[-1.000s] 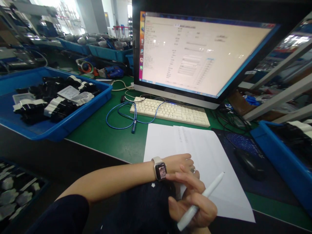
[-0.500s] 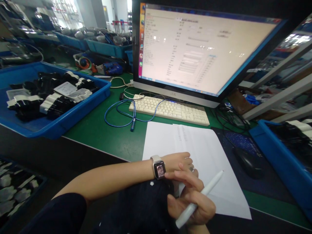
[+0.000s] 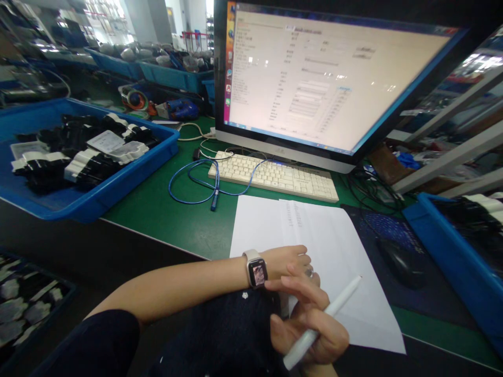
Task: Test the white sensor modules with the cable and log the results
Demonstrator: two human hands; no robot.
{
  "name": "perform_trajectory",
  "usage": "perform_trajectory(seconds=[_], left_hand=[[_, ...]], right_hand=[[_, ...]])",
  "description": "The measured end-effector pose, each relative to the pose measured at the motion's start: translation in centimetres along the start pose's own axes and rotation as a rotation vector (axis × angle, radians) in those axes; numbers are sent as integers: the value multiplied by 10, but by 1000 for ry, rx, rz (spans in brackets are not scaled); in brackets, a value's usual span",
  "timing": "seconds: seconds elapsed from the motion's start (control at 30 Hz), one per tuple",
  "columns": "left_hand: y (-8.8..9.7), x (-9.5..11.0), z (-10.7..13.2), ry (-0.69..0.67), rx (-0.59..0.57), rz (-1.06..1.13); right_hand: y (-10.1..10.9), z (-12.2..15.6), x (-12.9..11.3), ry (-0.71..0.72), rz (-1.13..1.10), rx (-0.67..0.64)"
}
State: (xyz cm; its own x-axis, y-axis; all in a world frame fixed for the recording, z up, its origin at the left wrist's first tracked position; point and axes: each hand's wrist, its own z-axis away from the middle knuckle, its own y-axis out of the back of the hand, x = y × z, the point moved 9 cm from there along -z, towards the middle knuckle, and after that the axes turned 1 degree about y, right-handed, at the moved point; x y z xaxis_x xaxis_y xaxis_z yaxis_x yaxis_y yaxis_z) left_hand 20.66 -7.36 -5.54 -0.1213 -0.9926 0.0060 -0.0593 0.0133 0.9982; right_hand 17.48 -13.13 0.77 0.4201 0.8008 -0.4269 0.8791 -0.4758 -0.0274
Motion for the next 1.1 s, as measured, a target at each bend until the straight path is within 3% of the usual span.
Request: perform_trajectory(seconds=[0.43, 0.67, 0.8, 1.1], left_hand=[[-6, -3, -2, -18, -9, 19], [1, 0, 1, -25, 4, 0], [1, 0, 1, -29, 9, 0], [-5, -1, -1, -30, -41, 37]], right_hand=[[0, 3, 2, -30, 19, -63], [-3, 2, -2, 14, 5, -62], [-5, 9, 2, -11, 70, -127], [-6, 1, -1, -4, 36, -131]])
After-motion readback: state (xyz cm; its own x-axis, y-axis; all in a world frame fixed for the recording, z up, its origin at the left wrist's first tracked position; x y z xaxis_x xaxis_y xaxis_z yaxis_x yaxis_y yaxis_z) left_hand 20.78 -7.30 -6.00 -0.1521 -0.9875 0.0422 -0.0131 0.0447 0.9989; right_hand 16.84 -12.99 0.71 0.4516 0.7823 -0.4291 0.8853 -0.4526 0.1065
